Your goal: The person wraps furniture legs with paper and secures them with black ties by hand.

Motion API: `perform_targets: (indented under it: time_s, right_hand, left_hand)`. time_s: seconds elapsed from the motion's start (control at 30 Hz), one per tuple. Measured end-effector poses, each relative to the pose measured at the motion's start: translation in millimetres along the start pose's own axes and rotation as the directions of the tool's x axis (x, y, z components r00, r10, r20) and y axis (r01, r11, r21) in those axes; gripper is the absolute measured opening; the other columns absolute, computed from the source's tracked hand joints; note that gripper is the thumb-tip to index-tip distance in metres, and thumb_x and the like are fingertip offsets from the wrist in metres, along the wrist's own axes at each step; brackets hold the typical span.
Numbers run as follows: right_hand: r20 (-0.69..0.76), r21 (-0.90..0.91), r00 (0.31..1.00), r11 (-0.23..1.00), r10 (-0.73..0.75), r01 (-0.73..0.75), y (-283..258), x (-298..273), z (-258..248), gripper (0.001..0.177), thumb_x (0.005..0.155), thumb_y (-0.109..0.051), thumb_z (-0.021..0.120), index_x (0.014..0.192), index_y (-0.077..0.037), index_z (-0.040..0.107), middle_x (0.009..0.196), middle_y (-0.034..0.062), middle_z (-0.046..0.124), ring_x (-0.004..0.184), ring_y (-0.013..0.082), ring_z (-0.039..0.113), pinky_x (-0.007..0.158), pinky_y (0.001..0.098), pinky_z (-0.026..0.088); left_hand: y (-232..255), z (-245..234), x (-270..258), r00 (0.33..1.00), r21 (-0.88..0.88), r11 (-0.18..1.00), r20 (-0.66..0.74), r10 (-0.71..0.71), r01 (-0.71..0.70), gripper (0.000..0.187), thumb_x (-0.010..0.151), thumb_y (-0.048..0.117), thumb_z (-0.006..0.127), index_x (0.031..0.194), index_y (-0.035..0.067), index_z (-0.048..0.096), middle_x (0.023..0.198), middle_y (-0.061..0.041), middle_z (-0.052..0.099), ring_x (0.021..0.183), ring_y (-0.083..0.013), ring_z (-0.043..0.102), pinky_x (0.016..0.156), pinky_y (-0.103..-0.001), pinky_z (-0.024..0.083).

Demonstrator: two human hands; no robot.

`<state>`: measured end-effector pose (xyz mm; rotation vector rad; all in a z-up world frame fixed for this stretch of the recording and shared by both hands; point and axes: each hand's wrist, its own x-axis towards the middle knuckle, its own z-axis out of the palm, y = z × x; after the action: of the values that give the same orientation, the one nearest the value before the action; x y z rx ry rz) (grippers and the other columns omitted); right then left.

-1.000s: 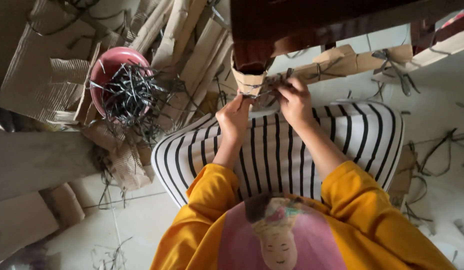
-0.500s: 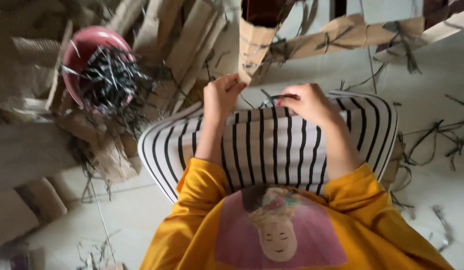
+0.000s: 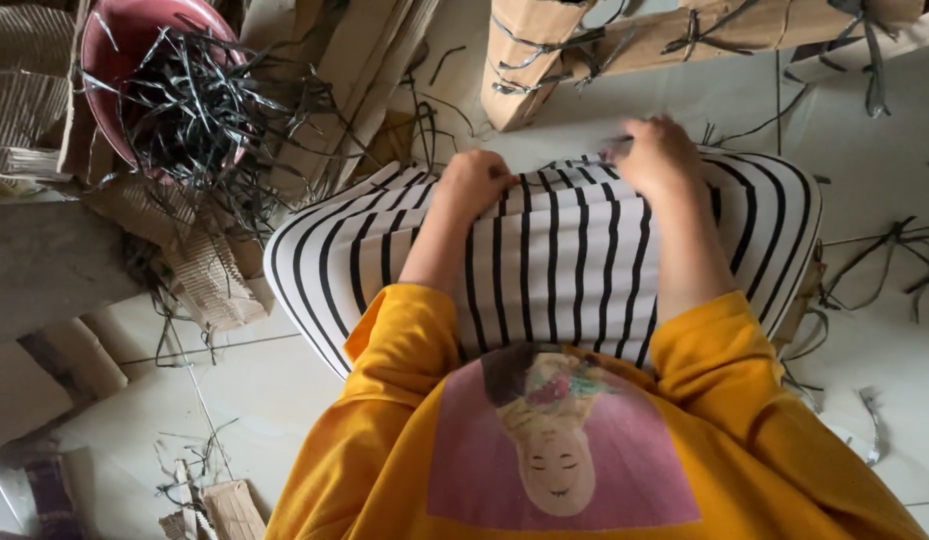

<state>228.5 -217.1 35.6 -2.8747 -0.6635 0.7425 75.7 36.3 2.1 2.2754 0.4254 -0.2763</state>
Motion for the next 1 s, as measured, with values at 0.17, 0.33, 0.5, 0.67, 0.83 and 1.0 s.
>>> perform_targets:
  time_s: [0.17, 0.33, 0.5, 0.67, 0.83, 1.0]
  right_hand:
    - [-0.148, -0.069, 0.964, 0.974, -0.222, 0.214, -88.8, -61.4, -55.6, 0.065, 0.074, -0.004, 0.079, 0.135, -0.016, 0.061, 0.153, 0.0136, 0.045, 0.13, 0.0428, 0.043, 0.102, 0.0573, 0.035]
    - [0.026, 0.126, 0.884, 0.879, -0.466, 0.46, -97.8, -60.9, -35.3, 0.062, 0.077, 0.011, 0.074, 0.136, -0.002, 0.061, 0.156, 0.013, 0.052, 0.153, 0.0402, 0.028, 0.114, 0.071, 0.008]
    - [0.218, 0.475, 0.91, 0.853, -0.352, 0.216, -115.8, -83.0, -97.4, 0.055, 0.09, 0.003, 0.039, 0.141, -0.006, 0.057, 0.132, 0.0287, 0.065, 0.13, 0.0471, 0.055, 0.116, 0.0601, 0.033]
    - [-0.014, 0.613, 0.941, 0.741, -0.337, 0.275, -84.7, -57.5, -50.0, 0.049, 0.092, 0.003, 0.045, 0.138, -0.004, 0.063, 0.113, 0.0263, 0.071, 0.113, 0.0421, 0.065, 0.104, 0.0548, 0.045]
    - [0.16, 0.573, 0.937, 0.802, -0.31, 0.167, -68.3, -52.2, -53.1, 0.039, 0.101, -0.01, 0.052, 0.137, -0.007, 0.067, 0.101, 0.0163, 0.076, 0.094, 0.0282, 0.069, 0.091, 0.045, 0.048]
    - [0.169, 0.623, 0.985, 0.77, 0.04, -0.138, -65.3, -51.3, -78.0, 0.02, 0.109, -0.033, 0.063, 0.117, -0.021, 0.078, 0.061, -0.0066, 0.055, 0.043, 0.0063, 0.028, 0.041, 0.0214, 0.024]
  left_hand:
    - [20.8, 1.8, -8.6, 0.976, -0.039, 0.975, 0.007, 0.217, -0.217, 0.012, 0.084, 0.017, 0.082, 0.091, 0.008, 0.079, 0.097, -0.013, 0.065, 0.073, -0.0285, 0.069, 0.073, -0.041, 0.059]
    - [11.5, 23.4, -2.0, 0.947, -0.047, 0.949, -0.092, 0.307, -0.312, 0.014, 0.085, 0.029, 0.081, 0.094, 0.018, 0.077, 0.091, -0.007, 0.068, 0.087, -0.0365, 0.073, 0.073, -0.046, 0.061]
    - [33.7, -6.6, -14.2, 0.988, -0.115, 0.99, -0.135, 0.071, -0.087, 0.013, 0.091, 0.033, 0.069, 0.098, 0.023, 0.071, 0.07, 0.0, 0.074, 0.078, -0.0298, 0.074, 0.074, -0.045, 0.06]
    - [28.3, -16.6, -7.7, 0.965, -0.175, 0.984, -0.253, -0.075, 0.031, 0.015, 0.096, 0.034, 0.06, 0.091, 0.024, 0.07, 0.059, 0.006, 0.07, 0.065, -0.022, 0.072, 0.068, -0.038, 0.059]
    - [16.0, -19.3, -6.7, 0.924, -0.201, 0.978, -0.357, -0.133, 0.063, 0.017, 0.098, 0.023, 0.057, 0.093, 0.012, 0.069, 0.066, -0.012, 0.072, 0.07, -0.0382, 0.072, 0.066, -0.05, 0.058]
    - [28.1, -32.0, -4.7, 0.942, -0.297, 0.937, -0.221, -0.254, 0.184, 0.022, 0.1, 0.023, 0.051, 0.094, 0.014, 0.07, 0.077, 0.005, 0.079, 0.064, -0.0106, 0.072, 0.055, -0.033, 0.054]
